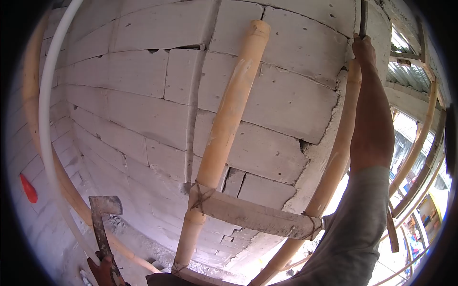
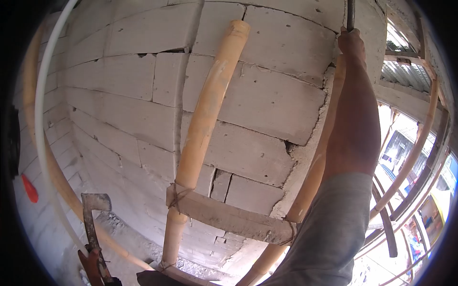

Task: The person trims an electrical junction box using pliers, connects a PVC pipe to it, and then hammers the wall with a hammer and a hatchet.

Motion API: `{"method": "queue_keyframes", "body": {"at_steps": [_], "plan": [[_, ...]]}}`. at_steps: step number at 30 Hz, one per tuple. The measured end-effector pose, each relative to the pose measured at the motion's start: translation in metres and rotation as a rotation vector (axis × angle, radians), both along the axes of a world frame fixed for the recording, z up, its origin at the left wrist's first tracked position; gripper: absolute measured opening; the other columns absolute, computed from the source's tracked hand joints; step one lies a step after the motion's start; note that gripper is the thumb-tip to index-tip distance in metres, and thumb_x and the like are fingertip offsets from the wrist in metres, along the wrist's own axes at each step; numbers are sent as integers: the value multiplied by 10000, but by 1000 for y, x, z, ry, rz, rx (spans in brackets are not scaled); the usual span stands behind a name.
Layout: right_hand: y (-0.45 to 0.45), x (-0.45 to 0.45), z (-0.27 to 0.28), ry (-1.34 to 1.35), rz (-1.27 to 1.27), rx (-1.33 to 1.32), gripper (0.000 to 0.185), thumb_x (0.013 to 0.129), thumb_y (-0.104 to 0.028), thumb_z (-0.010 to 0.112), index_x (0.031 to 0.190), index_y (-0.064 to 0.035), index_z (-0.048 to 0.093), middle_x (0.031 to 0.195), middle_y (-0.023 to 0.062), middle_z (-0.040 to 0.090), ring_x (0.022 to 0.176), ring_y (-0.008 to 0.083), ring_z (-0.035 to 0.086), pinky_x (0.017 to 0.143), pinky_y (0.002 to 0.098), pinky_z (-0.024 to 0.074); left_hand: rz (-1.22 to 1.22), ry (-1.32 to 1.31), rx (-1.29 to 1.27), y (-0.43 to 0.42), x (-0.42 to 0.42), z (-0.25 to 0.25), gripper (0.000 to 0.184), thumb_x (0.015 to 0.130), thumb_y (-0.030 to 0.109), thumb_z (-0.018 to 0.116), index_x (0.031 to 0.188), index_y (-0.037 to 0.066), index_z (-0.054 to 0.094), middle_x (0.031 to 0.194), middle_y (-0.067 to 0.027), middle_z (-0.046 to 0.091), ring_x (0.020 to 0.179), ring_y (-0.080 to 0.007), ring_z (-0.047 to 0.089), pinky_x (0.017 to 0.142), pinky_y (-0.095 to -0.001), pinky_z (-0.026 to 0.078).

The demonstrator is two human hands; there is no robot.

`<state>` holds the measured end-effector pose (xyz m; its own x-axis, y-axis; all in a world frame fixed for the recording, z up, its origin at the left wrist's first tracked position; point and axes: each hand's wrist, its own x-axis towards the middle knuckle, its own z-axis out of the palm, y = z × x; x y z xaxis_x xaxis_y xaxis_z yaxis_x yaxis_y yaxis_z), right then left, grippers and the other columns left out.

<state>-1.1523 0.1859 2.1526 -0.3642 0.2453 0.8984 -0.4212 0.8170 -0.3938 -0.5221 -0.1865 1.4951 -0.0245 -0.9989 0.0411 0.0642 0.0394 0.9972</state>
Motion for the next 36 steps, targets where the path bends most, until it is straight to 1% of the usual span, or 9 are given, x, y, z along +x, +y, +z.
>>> {"method": "queue_keyframes", "body": {"at_steps": [9,12,15,18,21,24,27,29,36], "plan": [[29,-47,32,-51,194,-9,636,911,-549,487,1305,-56,569,1286,222,598,1267,365,523,1053,458,403,0,23,1,23,-4,21,508,743,161,756,1124,-1,460,875,-111,620,750,-190,611,661,-307,509],[25,-50,20,25,241,-47,637,909,-543,495,1299,-45,571,1273,221,606,1241,367,543,1038,456,413,43,14,-2,25,-1,19,527,748,172,748,1153,-5,461,892,-122,631,753,-188,608,661,-309,504],[24,-45,18,28,131,-94,636,912,-543,492,1286,-36,576,1262,216,613,1228,365,553,1025,453,420,45,-41,-12,26,-1,20,569,746,188,745,1194,-12,456,912,-132,644,750,-183,602,657,-313,497],[32,-45,19,193,-49,-101,588,912,-571,494,1072,-25,640,876,133,713,873,275,687,814,411,499,35,-64,-47,27,0,20,612,734,202,753,1218,-27,456,907,-125,654,746,-177,597,656,-309,491],[40,-29,13,55,189,35,579,914,-574,490,1065,-37,642,870,127,711,832,278,691,775,414,511,7,-74,-68,21,-1,19,599,720,217,760,1186,-42,487,874,-106,657,729,-169,593,648,-297,484],[39,-42,24,-8,180,10,596,925,-539,473,1275,-70,589,1249,207,620,1215,349,566,1010,454,428,-29,-99,-95,20,0,22,539,709,242,764,1108,-45,543,838,-95,656,697,-160,585,626,-287,473],[39,-43,21,-45,312,-21,602,924,-533,471,1282,-63,582,1267,216,607,1230,362,553,1022,460,418,-53,-133,-101,19,-1,26,485,698,264,767,1033,-36,585,813,-89,653,665,-151,574,602,-284,461],[34,-39,15,11,222,-3,602,923,-528,470,1294,-66,573,1283,224,596,1244,366,540,1032,462,411,-5,-67,-125,31,-12,33,466,693,273,769,1002,-31,599,795,-81,647,648,-148,566,590,-285,455],[32,-53,24,74,251,-47,631,918,-547,473,1324,-72,555,1309,215,584,1264,365,524,1044,467,403,-9,-72,-88,43,-19,47,506,703,249,760,1079,-22,555,807,-69,627,677,-161,557,629,-299,467]]}}
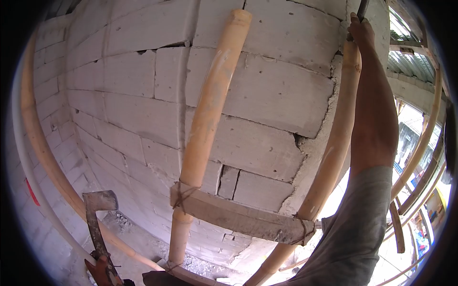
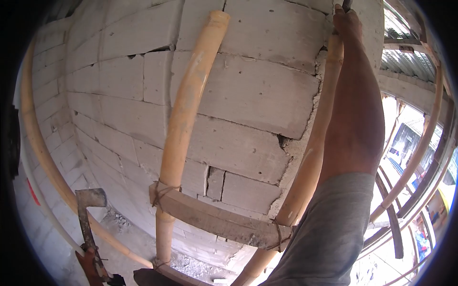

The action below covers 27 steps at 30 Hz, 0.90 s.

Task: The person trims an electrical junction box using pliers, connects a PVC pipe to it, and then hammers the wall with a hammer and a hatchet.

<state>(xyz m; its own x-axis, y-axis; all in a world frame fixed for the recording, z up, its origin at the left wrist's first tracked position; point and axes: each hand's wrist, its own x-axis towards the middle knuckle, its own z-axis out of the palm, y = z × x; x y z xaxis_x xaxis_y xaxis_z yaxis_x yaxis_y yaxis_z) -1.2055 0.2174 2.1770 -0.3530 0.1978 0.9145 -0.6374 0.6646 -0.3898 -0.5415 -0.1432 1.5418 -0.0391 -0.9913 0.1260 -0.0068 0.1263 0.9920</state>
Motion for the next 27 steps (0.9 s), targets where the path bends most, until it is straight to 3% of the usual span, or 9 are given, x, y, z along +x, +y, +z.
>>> {"method": "queue_keyframes", "body": {"at_steps": [6,12,15,18,27], "plan": [[-4,10,8,-132,-104,82,637,923,-557,461,1347,-88,535,1321,197,582,1270,349,522,1033,466,418,42,35,28,12,3,-3,555,721,218,751,1155,-8,488,860,-85,636,724,-169,571,683,-304,478],[-23,25,-16,-45,-220,39,579,938,-540,452,1350,-141,533,1325,153,592,1271,321,530,1026,467,426,17,-2,27,3,13,-8,512,733,188,735,1136,2,481,872,-94,635,733,-171,577,676,-306,478],[-27,44,-25,-110,-150,42,569,939,-541,451,1351,-158,530,1331,132,593,1274,312,530,1029,463,422,6,-15,33,6,11,-2,506,739,187,732,1135,6,476,866,-95,629,736,-169,578,675,-303,477],[-35,46,-23,-109,-244,1,569,937,-547,449,1355,-169,529,1339,129,587,1278,309,527,1043,469,408,17,14,45,16,1,5,517,738,190,735,1143,8,471,865,-91,623,743,-168,578,679,-301,476],[-17,6,-16,52,-109,26,574,940,-555,436,1330,-149,550,1315,144,599,1256,307,546,1018,453,430,27,-8,64,19,0,9,537,734,192,722,1162,1,462,896,-89,604,758,-179,566,691,-313,469]]}}
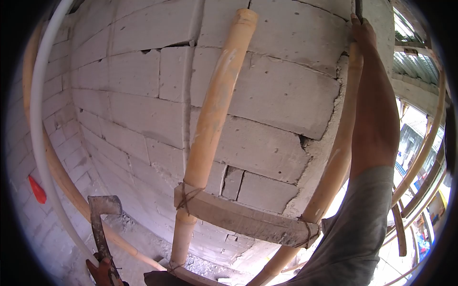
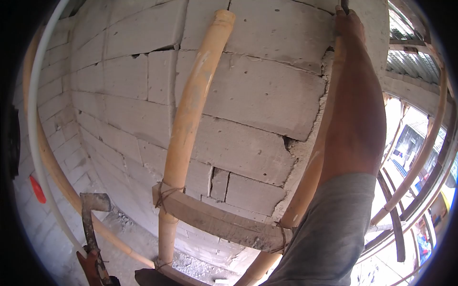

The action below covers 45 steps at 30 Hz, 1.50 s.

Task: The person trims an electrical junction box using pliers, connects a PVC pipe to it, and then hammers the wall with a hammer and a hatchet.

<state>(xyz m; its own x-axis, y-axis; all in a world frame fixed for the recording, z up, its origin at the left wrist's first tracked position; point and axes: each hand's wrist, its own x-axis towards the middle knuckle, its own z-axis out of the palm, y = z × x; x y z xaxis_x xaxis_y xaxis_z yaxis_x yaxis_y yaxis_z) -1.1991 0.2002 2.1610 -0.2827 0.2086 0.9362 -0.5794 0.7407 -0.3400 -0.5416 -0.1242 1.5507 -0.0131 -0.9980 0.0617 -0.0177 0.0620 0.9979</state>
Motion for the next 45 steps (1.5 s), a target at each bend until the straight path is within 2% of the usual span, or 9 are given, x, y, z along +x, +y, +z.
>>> {"method": "queue_keyframes", "body": {"at_steps": [2,5,6,8,11,14,24,39,45], "plan": [[10,-5,3,-32,148,5,600,938,-561,428,1327,-121,552,1292,177,605,1245,326,551,1021,448,425,3,-46,6,-9,10,-16,537,736,201,710,1167,1,461,900,-88,592,759,-177,556,700,-312,464],[11,18,-9,-108,371,-113,646,932,-557,430,1307,-47,553,1261,223,611,1232,352,554,1030,444,414,-65,-130,24,29,-15,49,301,768,208,747,911,-42,659,728,-71,609,599,-150,549,537,-279,448],[10,26,-13,-138,446,-172,663,930,-554,432,1298,-16,553,1252,238,612,1229,360,555,1034,443,410,-31,-40,1,28,-13,39,367,755,212,732,996,-27,594,784,-76,596,650,-156,546,589,-288,452],[20,-3,1,-56,317,-195,661,922,-535,454,1258,25,558,1270,242,600,1236,365,549,1042,451,402,41,140,-43,24,-10,9,544,728,219,701,1166,1,463,895,-84,571,751,-168,541,693,-306,459],[22,-10,7,-33,188,-183,662,910,-512,484,1242,59,526,1295,249,582,1240,374,543,1050,460,398,47,152,-27,25,-11,11,567,717,235,703,1171,1,457,885,-80,556,758,-160,549,679,-291,468],[21,-17,6,-105,59,-83,678,896,-490,508,1302,50,435,1311,272,561,1250,399,528,1056,469,393,-33,-71,-99,10,2,10,203,795,170,695,859,-21,673,633,-18,557,529,-113,488,501,-251,396],[3,25,-23,39,221,-379,726,875,-462,531,1373,8,292,1257,324,568,1192,463,547,1038,474,400,30,-36,22,25,-3,18,236,745,159,724,909,-6,684,687,-17,560,566,-121,485,506,-273,397],[-18,56,-31,-40,-5,-212,639,950,-489,442,1344,2,335,1257,262,599,1185,406,575,999,493,425,-52,-21,-20,21,-4,6,259,767,182,729,926,-12,666,681,-12,555,551,-95,479,484,-237,376],[-81,60,-5,299,371,-268,698,899,-491,563,1250,84,381,1133,334,616,1096,469,592,953,472,459,-111,-42,52,27,1,14,336,767,151,721,1031,-42,646,729,-42,587,584,-138,518,517,-267,422]]}}
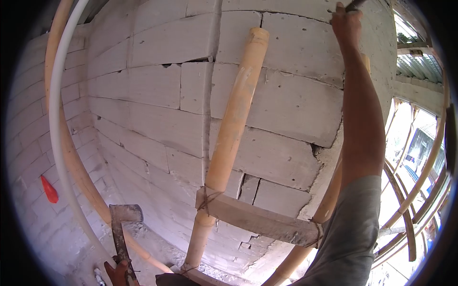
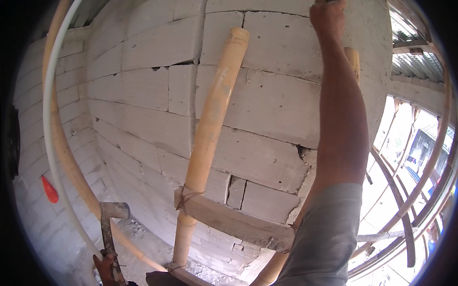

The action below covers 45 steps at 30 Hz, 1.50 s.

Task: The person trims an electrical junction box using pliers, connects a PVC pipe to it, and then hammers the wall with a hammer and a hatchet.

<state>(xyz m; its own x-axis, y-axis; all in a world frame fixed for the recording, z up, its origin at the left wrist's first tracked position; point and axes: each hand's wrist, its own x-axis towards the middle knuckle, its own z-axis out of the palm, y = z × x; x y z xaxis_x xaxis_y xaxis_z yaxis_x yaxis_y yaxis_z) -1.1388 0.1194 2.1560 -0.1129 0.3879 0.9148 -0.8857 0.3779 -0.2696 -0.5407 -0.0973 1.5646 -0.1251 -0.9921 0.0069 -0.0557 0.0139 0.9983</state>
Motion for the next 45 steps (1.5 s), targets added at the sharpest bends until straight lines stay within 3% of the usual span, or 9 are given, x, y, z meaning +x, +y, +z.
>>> {"method": "queue_keyframes", "body": {"at_steps": [3,6,10,13,19,22,25,40,45], "plan": [[-56,40,-1,134,154,1,358,947,-266,566,1072,56,473,900,334,636,889,507,621,772,544,472,50,116,-162,2,-2,-12,405,756,181,753,1058,-56,625,748,-59,602,587,-136,525,500,-276,425],[-113,35,-5,-130,187,194,663,894,-500,559,1217,70,463,1170,324,611,1134,447,588,973,473,454,174,-19,-5,5,-3,-9,462,744,207,777,1076,-67,608,759,-66,613,596,-134,532,510,-279,436],[-156,52,-27,-287,161,305,603,935,-461,525,1274,32,451,1236,253,609,1175,387,583,992,465,447,128,51,16,9,-11,7,445,746,203,779,1068,-58,617,740,-64,607,593,-132,530,514,-277,441],[-178,44,-30,-300,177,323,628,924,-475,543,1281,35,454,1238,240,614,1191,376,578,999,460,444,137,289,57,25,-25,26,575,700,200,711,1173,6,448,880,-76,560,752,-162,563,669,-279,483],[-189,56,-32,-422,32,324,612,948,-487,495,1292,20,488,1234,176,638,1185,301,600,983,424,459,90,268,143,12,-29,16,516,714,150,714,1136,23,445,847,-78,581,703,-163,578,635,-286,500],[-192,52,-36,-465,-43,362,552,964,-476,469,1283,-33,549,1227,115,655,1160,264,621,954,403,478,-127,-96,144,-10,-12,7,456,770,216,768,1095,-63,611,798,-88,618,635,-149,555,537,-294,464],[-200,39,-32,-445,-197,416,484,981,-472,436,1244,-120,638,1210,53,671,1135,244,637,920,383,499,51,258,116,12,-30,22,483,721,142,721,1105,21,454,829,-86,590,661,-151,578,598,-288,500],[-198,53,-42,-462,-210,447,422,912,-303,449,1213,-102,665,1218,107,667,1135,269,636,908,402,510,5,-31,92,-3,-6,-4,391,644,94,775,933,-22,538,692,-68,592,563,-160,579,528,-310,498],[-191,41,-40,-455,-141,354,449,906,-365,468,1205,-93,664,1213,111,668,1132,271,636,921,407,505,-51,-161,131,3,-15,14,448,746,187,756,1075,-55,572,821,-101,609,650,-167,578,550,-313,487]]}}
